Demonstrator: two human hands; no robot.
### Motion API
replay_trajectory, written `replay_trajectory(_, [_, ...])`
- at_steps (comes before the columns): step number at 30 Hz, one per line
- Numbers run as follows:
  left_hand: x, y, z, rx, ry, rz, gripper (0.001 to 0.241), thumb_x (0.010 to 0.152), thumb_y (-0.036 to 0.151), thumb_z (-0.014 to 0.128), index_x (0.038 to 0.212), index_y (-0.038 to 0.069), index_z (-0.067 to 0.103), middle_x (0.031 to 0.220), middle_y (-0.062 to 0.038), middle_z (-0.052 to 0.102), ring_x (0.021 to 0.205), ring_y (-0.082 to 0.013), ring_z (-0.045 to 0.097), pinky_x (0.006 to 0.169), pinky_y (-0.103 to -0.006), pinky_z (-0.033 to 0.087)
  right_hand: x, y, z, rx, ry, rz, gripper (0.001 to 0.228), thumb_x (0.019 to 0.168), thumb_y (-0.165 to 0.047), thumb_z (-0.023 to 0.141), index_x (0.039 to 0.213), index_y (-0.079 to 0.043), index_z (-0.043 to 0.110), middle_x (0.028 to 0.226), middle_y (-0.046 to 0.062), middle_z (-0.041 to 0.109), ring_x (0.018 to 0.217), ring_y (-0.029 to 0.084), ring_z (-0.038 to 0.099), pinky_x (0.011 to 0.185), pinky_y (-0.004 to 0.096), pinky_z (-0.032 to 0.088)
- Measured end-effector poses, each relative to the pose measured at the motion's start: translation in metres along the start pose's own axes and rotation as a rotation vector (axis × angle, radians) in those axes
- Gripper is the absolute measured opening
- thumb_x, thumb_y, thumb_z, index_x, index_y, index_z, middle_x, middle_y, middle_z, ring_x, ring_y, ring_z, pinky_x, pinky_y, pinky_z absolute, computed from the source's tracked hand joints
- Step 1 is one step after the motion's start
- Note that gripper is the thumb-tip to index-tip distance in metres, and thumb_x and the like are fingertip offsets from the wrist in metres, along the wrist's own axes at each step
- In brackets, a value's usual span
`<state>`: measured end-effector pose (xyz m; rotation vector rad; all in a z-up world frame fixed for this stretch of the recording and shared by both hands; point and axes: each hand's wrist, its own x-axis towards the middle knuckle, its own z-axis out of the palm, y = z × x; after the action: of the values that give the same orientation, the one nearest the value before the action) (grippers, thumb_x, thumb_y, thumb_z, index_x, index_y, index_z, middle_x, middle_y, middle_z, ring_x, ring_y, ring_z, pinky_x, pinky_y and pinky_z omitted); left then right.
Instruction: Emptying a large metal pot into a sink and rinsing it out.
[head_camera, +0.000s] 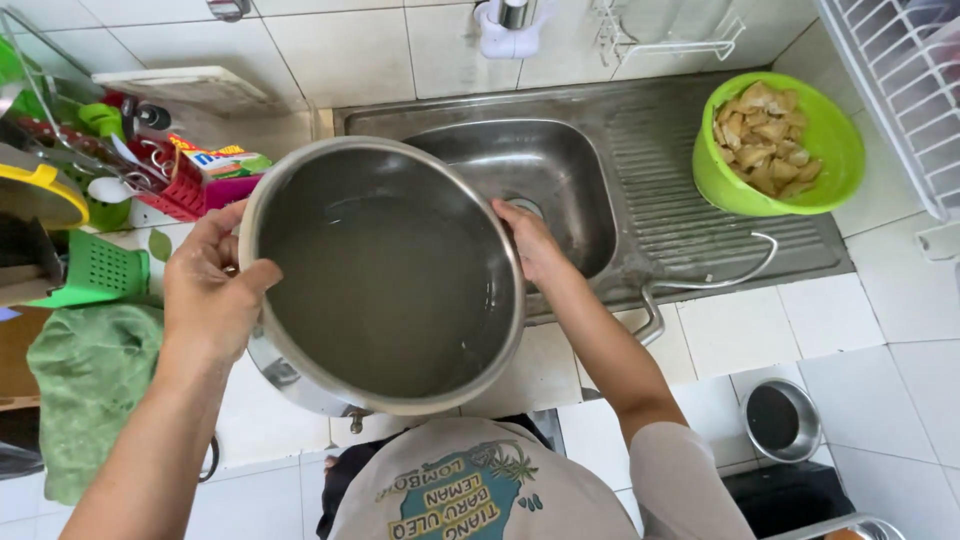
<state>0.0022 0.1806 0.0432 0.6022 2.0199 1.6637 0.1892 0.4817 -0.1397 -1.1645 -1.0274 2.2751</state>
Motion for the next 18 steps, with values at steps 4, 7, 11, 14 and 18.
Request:
replay_trajectory(4, [0.018,0.004,0.013,0.071,-0.039,-0.017,0.070,0.072,-0.006,0.056,0.141,0.008,0.059,0.077,-0.004,0.058,0.060,-0.0117,0.052,0.051,-0.0251,0.040,-0.022,-0.031,0.014,-0.055,0.023,0.026,0.030,0.101,-0.024,0.062,0.123,-0.008,0.073,0.097,0.011,0.074,0.080,0.021,0.069,0.068,0.031,0.056])
replay_trajectory(7, [0.029,-0.004,0.019,0.020,-0.093,-0.056,0.079,0.071,-0.010,0.055,0.148,0.009,0.054,0.073,-0.005,0.059,0.057,-0.0127,0.054,0.047,-0.0266,0.040,-0.001,-0.037,0.007,-0.048,0.035,0.002,0.028,0.104,-0.019,0.056,0.127,-0.010,0.071,0.111,0.013,0.074,0.090,0.024,0.071,0.076,0.033,0.060])
replay_trajectory(11, [0.017,0.000,0.026,0.022,-0.123,-0.042,0.093,0.073,-0.015,0.056,0.161,0.008,0.034,0.096,-0.013,0.067,0.074,-0.0162,0.062,0.059,-0.0277,0.048,0.023,-0.037,0.002,-0.178,0.042,0.007,0.028,0.105,-0.020,0.055,0.129,-0.013,0.068,0.102,0.008,0.071,0.073,0.017,0.066,0.063,0.028,0.058])
replay_trajectory(14, [0.005,0.019,0.036,0.121,-0.142,-0.047,0.098,0.076,-0.014,0.058,0.165,0.009,0.025,0.111,-0.018,0.070,0.082,-0.0224,0.066,0.062,-0.0328,0.053,0.035,-0.041,0.007,-0.258,0.045,0.036,0.034,0.102,-0.022,0.059,0.134,-0.013,0.066,0.113,0.009,0.070,0.084,0.018,0.067,0.070,0.028,0.060])
replay_trajectory(18, [0.001,0.035,0.047,0.054,-0.234,0.001,0.096,0.076,-0.013,0.057,0.162,0.011,0.023,0.141,-0.009,0.057,0.082,-0.0190,0.064,0.035,-0.0314,0.051,0.066,-0.028,-0.005,-0.258,-0.016,0.004,0.024,0.098,-0.012,0.063,0.121,-0.008,0.070,0.117,0.011,0.072,0.102,0.023,0.071,0.086,0.032,0.062])
